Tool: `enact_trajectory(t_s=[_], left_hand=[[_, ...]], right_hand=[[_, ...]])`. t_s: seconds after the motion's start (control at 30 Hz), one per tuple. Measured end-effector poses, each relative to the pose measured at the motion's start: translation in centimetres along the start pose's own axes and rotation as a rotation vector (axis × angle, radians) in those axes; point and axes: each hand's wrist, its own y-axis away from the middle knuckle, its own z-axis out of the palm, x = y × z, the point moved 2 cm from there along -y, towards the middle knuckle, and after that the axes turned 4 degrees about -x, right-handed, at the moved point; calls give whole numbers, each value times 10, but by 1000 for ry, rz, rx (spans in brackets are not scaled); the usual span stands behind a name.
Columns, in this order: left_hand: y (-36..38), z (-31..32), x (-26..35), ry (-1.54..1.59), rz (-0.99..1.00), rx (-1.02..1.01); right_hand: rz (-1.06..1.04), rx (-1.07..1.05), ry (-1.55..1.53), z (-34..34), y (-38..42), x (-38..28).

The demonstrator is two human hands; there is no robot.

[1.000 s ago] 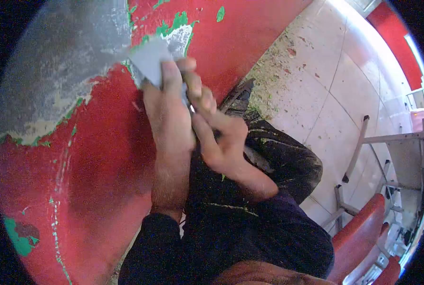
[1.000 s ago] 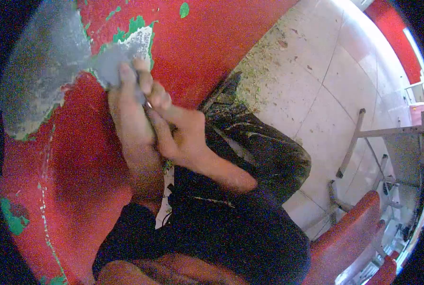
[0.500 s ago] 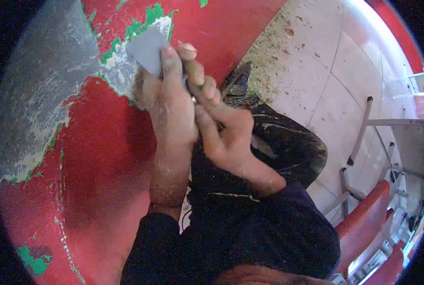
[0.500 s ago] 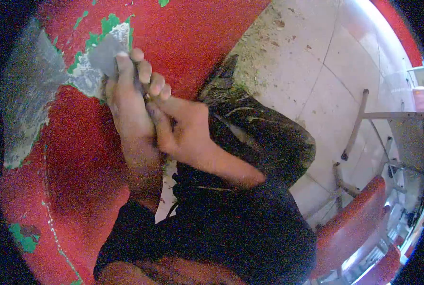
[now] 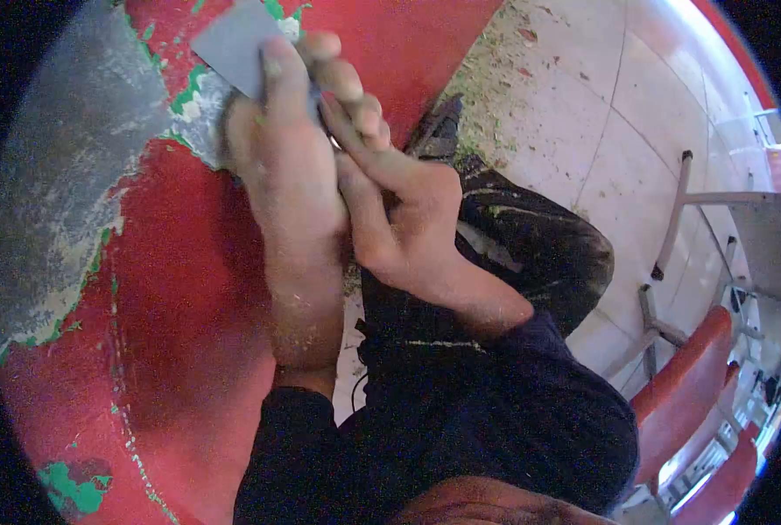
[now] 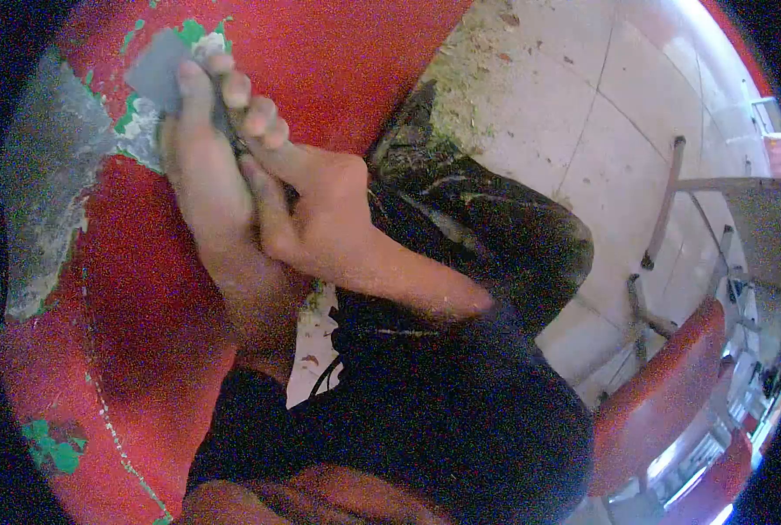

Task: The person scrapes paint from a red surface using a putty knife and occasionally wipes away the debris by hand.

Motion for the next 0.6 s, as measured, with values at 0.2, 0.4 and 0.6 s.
enact_trajectory(t_s=[0.2, 0.4, 0.6], left_hand=[[-3, -16, -20, 90, -74, -17], [12, -21, -18, -12, -93, -7], [9, -20, -18, 147, -123, -64]], right_hand=[[137, -102, -71, -9, 5, 7], [153, -168, -150, -6, 19, 9], [195, -218, -213, -15, 19, 9]])
